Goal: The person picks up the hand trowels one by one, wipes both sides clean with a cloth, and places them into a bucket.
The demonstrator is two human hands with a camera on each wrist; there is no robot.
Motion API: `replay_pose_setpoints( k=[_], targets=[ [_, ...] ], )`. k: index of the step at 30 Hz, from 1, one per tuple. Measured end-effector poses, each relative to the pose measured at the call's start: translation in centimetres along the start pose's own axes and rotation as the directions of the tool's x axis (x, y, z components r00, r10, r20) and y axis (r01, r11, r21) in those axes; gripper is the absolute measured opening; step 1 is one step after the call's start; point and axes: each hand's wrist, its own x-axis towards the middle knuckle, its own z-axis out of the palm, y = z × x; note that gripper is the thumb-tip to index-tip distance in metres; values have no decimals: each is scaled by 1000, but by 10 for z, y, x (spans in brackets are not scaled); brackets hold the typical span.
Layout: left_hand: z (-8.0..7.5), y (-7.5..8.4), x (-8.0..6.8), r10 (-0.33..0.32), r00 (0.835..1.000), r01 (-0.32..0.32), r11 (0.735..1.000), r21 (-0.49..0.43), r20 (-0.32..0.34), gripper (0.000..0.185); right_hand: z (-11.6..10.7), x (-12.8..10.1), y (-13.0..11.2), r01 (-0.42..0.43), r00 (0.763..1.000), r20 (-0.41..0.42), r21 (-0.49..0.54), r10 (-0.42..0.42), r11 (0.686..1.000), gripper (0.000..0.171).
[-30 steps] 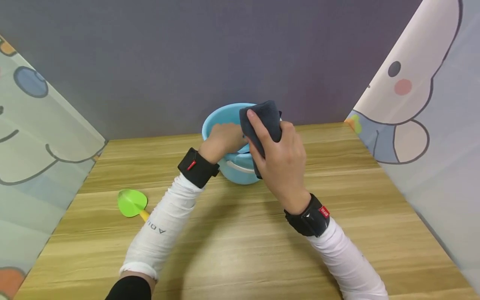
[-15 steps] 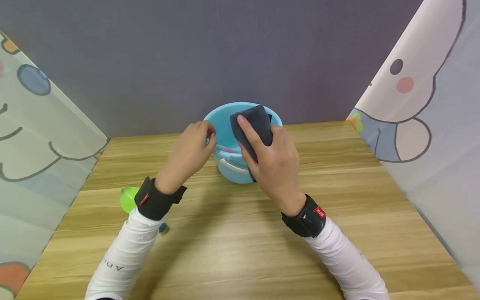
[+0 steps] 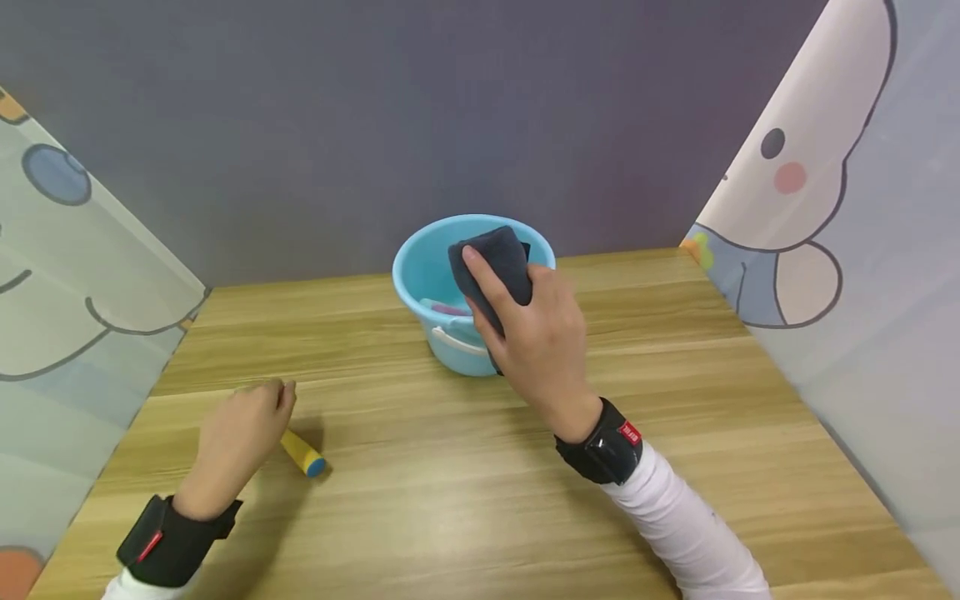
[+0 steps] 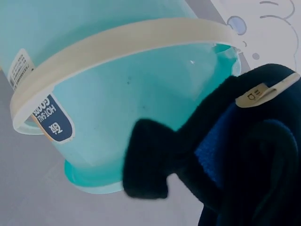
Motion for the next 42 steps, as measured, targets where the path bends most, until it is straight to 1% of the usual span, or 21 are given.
replay_pose_setpoints(
  k=[3,4,5,6,8,10,11,12,14,15,18,19,23,26,29,31,32,34,37,39,42],
  targets=[
    [9,-13,-17,-58,997,55,997,57,54,58,1,-2,-1,6,1000,4,4,-6,1000,46],
    [13,-16,-20,-80,993,74,995,71,87,60,1,-2,-2,1,1000,3,9,-1,1000,46],
    [15,-18,-22,-111,984,102,992,75,141,61,1,-2,-2,-3,1000,4,11,3,1000,46],
    [17,-19,-22,-147,967,132,988,83,209,62,1,-3,-3,-9,1000,4,14,9,1000,46],
    [21,-21,-22,-195,918,172,981,94,347,62,1,-4,-3,-24,1000,5,19,23,1000,46],
    [23,-20,-20,-240,849,220,971,97,470,61,0,-4,-3,-33,999,8,21,33,999,46],
    [23,-19,-19,-247,823,230,968,98,512,60,0,-5,-3,-30,1000,8,17,30,999,47],
    [24,-19,-18,-244,810,230,969,95,533,59,0,-5,-4,-32,999,9,18,32,999,46],
    [25,-18,-17,-234,798,235,969,71,555,57,0,-5,-4,-32,999,10,19,32,999,46],
    [25,-18,-17,-232,790,242,969,58,568,55,0,-5,-4,-31,999,9,21,31,999,46],
    [28,-19,-18,-193,795,231,973,7,575,50,0,-6,-4,-26,1000,14,23,25,999,46],
    [30,-19,-20,-178,801,223,975,-9,571,48,0,-6,-4,-21,1000,14,20,20,1000,46],
    [35,-17,-22,-120,834,177,982,-57,538,41,1,-6,-5,-6,1000,14,14,6,1000,47],
    [37,-14,-22,-113,848,175,982,-73,517,39,1,-5,-6,-12,1000,12,24,12,1000,47],
    [37,-11,-20,-133,858,203,975,-90,496,38,1,-4,-7,-14,1000,6,30,14,999,46],
    [36,-7,-18,-145,872,221,969,-113,468,36,1,-3,-8,-13,1000,3,30,13,999,46],
    [35,-5,-17,-147,884,223,967,-124,444,35,1,-3,-8,-12,1000,2,29,12,1000,46],
    [32,-1,-14,-139,915,208,967,-146,380,33,0,-2,-8,-11,1000,1,26,11,1000,46],
    [24,5,-8,-112,958,157,975,-155,265,30,0,-2,-8,-12,1000,3,26,12,1000,45],
    [18,10,-5,-90,977,120,982,-149,191,30,0,-2,-9,-11,1000,3,24,11,1000,45],
    [9,17,0,-56,995,68,988,-140,87,29,-1,-2,-9,-11,1000,2,26,11,1000,45]
  ],
)
